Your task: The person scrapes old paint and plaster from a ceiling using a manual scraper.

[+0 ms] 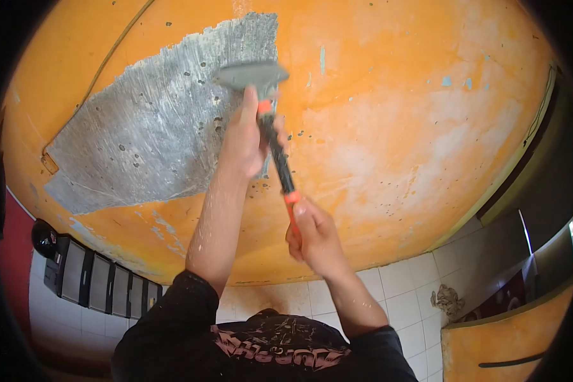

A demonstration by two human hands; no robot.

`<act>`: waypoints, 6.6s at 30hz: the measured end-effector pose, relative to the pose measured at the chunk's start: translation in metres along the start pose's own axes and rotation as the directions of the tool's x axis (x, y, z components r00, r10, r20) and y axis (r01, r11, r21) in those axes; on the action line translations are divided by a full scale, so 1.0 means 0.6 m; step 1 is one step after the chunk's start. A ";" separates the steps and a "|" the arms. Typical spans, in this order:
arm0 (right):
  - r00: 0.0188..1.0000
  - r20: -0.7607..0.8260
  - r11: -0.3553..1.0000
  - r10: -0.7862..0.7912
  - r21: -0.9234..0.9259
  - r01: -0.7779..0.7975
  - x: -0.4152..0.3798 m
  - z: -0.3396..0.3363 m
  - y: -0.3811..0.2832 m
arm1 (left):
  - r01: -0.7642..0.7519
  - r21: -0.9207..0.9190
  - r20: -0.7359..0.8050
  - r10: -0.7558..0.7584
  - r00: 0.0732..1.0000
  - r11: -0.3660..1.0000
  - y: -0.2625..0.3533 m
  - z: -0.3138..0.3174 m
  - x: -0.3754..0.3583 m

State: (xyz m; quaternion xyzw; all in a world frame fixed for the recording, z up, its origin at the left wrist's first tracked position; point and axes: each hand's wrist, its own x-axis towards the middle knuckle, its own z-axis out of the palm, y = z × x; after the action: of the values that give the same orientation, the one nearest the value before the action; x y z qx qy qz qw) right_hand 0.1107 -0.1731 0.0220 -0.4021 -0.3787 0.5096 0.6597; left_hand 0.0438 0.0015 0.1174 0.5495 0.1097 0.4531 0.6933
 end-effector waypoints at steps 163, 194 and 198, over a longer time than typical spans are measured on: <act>0.816 -0.137 0.685 -0.561 -0.630 0.365 -0.029 0.053 -0.005 | 0.121 -0.238 0.164 -0.083 0.983 0.964 0.027 0.011 0.011; 0.810 -0.152 0.726 -0.566 -0.558 0.402 0.004 0.050 -0.027 | 0.010 -0.179 0.170 0.021 0.985 0.984 0.055 0.031 0.045; 0.833 -0.149 0.734 -0.533 -0.570 0.368 -0.004 0.050 -0.029 | 0.014 -0.185 0.155 0.014 0.988 0.983 0.054 0.035 0.037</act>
State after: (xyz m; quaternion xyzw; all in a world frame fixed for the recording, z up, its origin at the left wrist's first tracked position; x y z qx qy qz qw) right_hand 0.0897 -0.1737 0.0496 -0.5323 -0.4828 0.1425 0.6806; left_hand 0.0534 0.0042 0.1610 0.5163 0.0127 0.4171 0.7478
